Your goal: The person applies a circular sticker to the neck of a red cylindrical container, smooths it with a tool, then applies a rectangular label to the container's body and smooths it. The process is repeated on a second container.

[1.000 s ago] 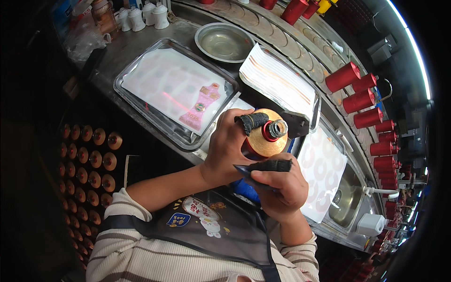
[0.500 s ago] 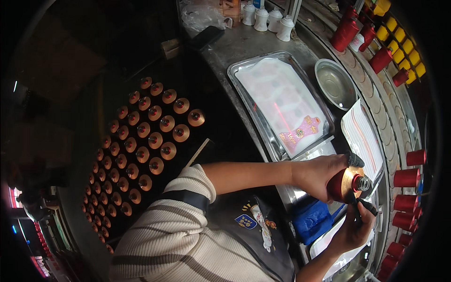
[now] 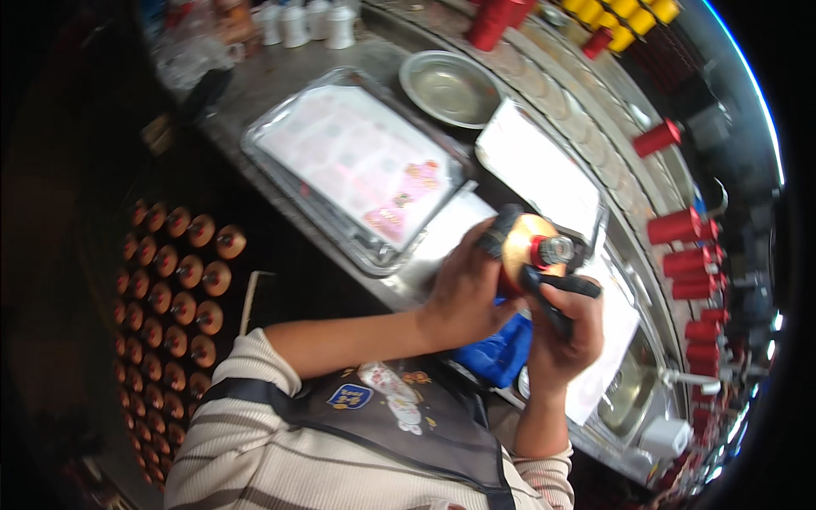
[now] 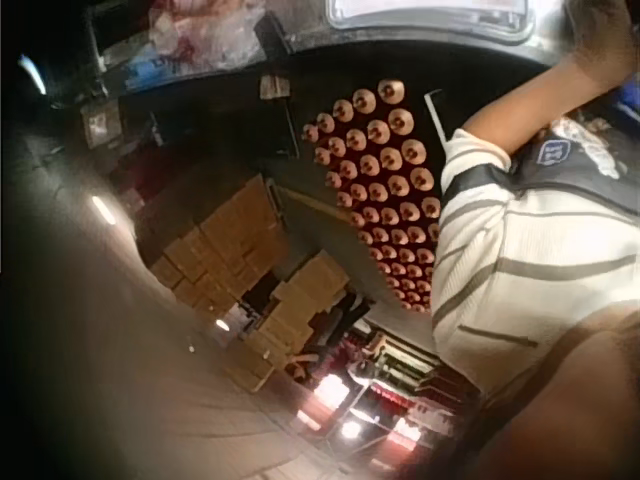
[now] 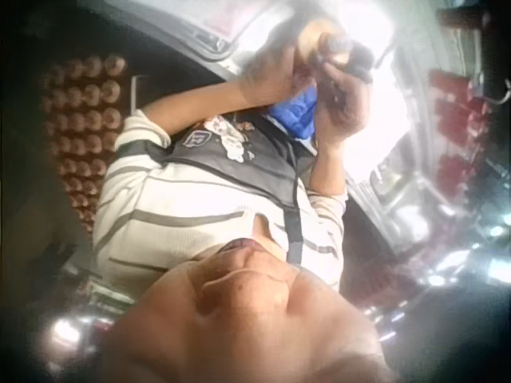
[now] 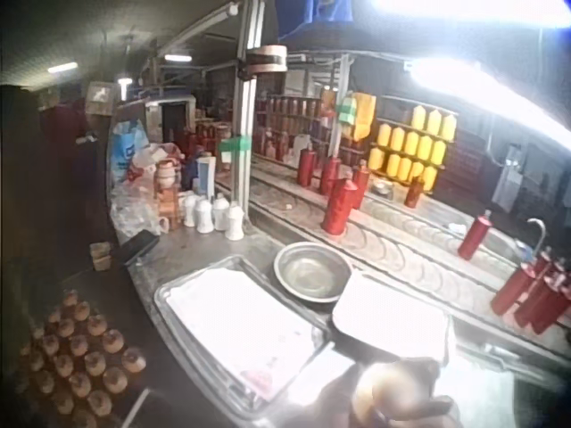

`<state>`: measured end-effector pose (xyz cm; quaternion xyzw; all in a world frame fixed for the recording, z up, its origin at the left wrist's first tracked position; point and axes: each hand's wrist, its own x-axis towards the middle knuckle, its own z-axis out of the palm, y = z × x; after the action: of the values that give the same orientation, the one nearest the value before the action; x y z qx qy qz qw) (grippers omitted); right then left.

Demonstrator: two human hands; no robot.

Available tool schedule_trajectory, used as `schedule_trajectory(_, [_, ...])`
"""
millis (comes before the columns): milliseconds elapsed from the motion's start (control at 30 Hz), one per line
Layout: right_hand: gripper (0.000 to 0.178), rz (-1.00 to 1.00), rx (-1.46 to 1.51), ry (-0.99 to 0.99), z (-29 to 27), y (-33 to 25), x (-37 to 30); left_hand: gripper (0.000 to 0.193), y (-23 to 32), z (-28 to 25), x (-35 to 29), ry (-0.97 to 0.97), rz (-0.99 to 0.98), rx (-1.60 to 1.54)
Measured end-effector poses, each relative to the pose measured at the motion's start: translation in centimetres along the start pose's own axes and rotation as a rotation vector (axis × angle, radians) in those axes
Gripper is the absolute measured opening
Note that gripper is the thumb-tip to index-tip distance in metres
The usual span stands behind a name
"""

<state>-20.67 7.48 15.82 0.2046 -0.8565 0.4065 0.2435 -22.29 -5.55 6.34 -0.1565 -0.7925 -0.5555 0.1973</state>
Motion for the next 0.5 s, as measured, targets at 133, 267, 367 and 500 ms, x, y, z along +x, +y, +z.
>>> schedule_trajectory(133, [0.03,0.021,0.043,0.008,-0.7,0.3,-0.4,0.118,-0.5,-1.6,0.7,-0.197,-0.235,-0.421])
schedule_trajectory(267, [0.03,-0.009,-0.011,0.024,-0.3,-0.1,-0.7,0.111,-1.3,-1.5,1.8,-0.265,-0.05,-0.429])
schedule_trajectory(367, [0.029,0.068,0.057,0.021,-0.5,-0.1,-1.0,0.108,-1.1,-0.1,-0.7,-0.067,-0.101,-0.247])
schedule_trajectory(500, [0.03,0.074,0.042,0.027,-0.6,-0.2,-1.1,0.109,-2.1,-1.2,0.8,-0.154,-0.136,-0.612])
